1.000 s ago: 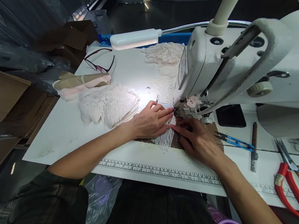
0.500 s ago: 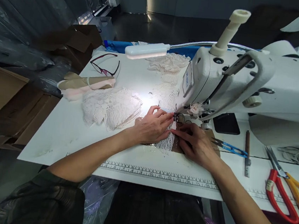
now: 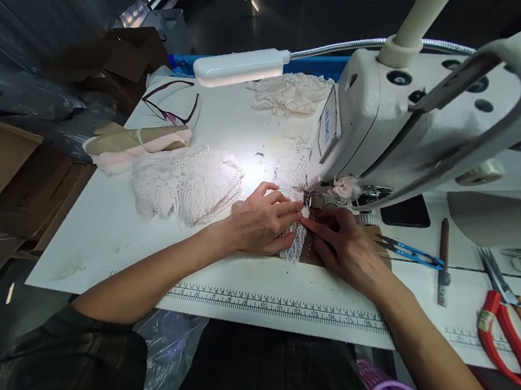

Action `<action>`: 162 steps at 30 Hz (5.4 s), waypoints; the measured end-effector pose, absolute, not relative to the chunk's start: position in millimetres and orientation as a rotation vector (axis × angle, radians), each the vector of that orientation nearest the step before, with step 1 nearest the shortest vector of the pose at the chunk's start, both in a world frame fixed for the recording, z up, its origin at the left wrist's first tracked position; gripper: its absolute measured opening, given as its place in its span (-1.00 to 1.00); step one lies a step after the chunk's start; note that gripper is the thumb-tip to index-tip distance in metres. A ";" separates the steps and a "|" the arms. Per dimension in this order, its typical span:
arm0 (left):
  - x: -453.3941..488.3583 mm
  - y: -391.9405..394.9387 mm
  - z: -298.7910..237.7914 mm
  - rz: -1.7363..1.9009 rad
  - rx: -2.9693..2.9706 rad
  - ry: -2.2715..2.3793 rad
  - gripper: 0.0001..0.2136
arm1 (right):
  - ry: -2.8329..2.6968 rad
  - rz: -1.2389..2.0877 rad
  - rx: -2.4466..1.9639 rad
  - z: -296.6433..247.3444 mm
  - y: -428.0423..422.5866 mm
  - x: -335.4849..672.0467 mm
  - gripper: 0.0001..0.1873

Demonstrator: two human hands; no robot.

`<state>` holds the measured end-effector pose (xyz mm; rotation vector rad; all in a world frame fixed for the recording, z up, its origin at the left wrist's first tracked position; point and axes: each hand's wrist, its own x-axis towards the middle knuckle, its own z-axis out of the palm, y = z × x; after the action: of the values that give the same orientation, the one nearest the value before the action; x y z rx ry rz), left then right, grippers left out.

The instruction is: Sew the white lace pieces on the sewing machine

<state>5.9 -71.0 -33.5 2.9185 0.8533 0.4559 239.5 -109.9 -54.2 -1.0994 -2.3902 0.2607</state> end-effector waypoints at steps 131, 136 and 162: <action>7.9 -78.3 -21.3 0.240 3.097 0.702 -0.68 | -2.354 0.147 -1.244 -59.3 -102.7 231.8 -0.58; 7.0 -78.5 -26.0 0.279 3.101 0.733 -0.63 | -2.363 0.199 -1.176 -56.7 -104.5 233.2 -0.58; 7.2 -65.2 -19.1 0.188 3.038 0.838 -0.47 | -2.342 0.261 -1.224 -53.1 -106.0 233.0 -0.58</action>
<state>7.2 -65.2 -19.1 3.0382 0.8375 0.1876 233.0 -106.0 -53.1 -1.2238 -2.3415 0.2610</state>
